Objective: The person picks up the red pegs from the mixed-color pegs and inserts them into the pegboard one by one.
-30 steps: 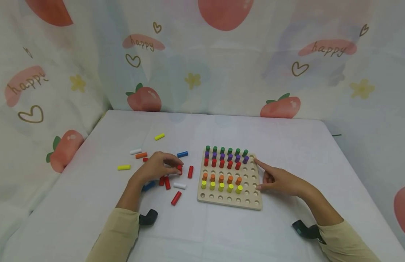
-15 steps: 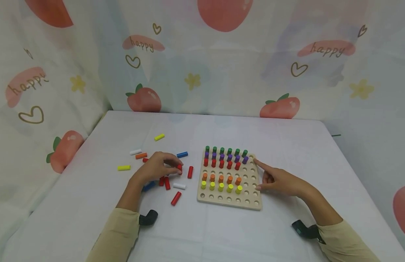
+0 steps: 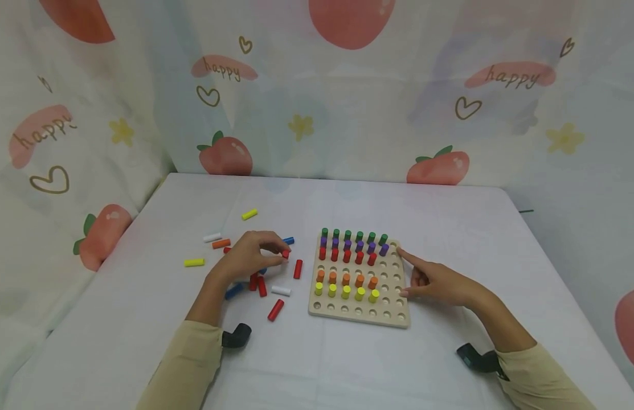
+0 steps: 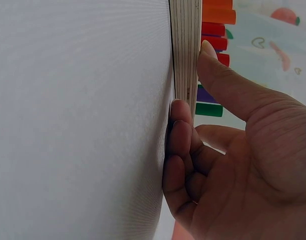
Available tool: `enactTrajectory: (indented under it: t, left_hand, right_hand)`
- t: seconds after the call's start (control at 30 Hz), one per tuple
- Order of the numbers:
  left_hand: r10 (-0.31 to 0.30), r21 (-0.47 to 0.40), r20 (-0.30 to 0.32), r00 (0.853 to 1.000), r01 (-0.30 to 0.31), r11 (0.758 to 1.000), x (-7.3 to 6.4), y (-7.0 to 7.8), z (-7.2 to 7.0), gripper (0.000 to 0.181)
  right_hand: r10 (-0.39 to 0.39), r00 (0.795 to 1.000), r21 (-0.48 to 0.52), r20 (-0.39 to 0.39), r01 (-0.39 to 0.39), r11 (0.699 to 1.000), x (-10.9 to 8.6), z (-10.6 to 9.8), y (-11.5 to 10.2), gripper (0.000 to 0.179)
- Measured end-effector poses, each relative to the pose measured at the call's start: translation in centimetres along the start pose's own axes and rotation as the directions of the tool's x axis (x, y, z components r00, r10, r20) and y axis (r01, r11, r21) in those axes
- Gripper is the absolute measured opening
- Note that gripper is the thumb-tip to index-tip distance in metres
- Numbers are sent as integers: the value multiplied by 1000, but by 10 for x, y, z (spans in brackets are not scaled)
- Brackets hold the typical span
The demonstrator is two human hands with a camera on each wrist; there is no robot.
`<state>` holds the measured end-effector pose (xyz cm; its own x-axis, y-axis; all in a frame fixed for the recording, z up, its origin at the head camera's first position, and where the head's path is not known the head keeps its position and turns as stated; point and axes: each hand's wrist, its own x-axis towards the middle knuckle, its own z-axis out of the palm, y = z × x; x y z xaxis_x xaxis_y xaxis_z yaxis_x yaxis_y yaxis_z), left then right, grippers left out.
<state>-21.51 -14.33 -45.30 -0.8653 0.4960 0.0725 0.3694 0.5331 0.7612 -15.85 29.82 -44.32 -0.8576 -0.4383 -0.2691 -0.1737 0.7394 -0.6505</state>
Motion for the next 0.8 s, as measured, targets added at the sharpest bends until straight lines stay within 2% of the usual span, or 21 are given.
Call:
enactTrajectory:
  t: [0.1, 0.43, 0.63, 0.8]
  left_hand:
    - [32, 1, -3, 999, -32, 999, 3, 2, 1, 23]
    - [58, -13, 36, 998, -58, 998, 12, 10, 3, 22]
    - [81, 17, 15, 997, -81, 997, 17, 18, 6, 24]
    - [115, 9, 10, 993, -115, 993, 22, 24, 9, 25]
  right_hand:
    - [-1, 1000, 6, 1, 1, 1000, 0, 0, 0, 98]
    - [5, 1000, 5, 0, -5, 1000, 0, 0, -1, 98]
    - [-1, 1000, -9, -4, 1, 1000, 0, -1, -1, 97]
    - [-3, 1000, 3, 0, 3, 1000, -1, 0, 0, 96]
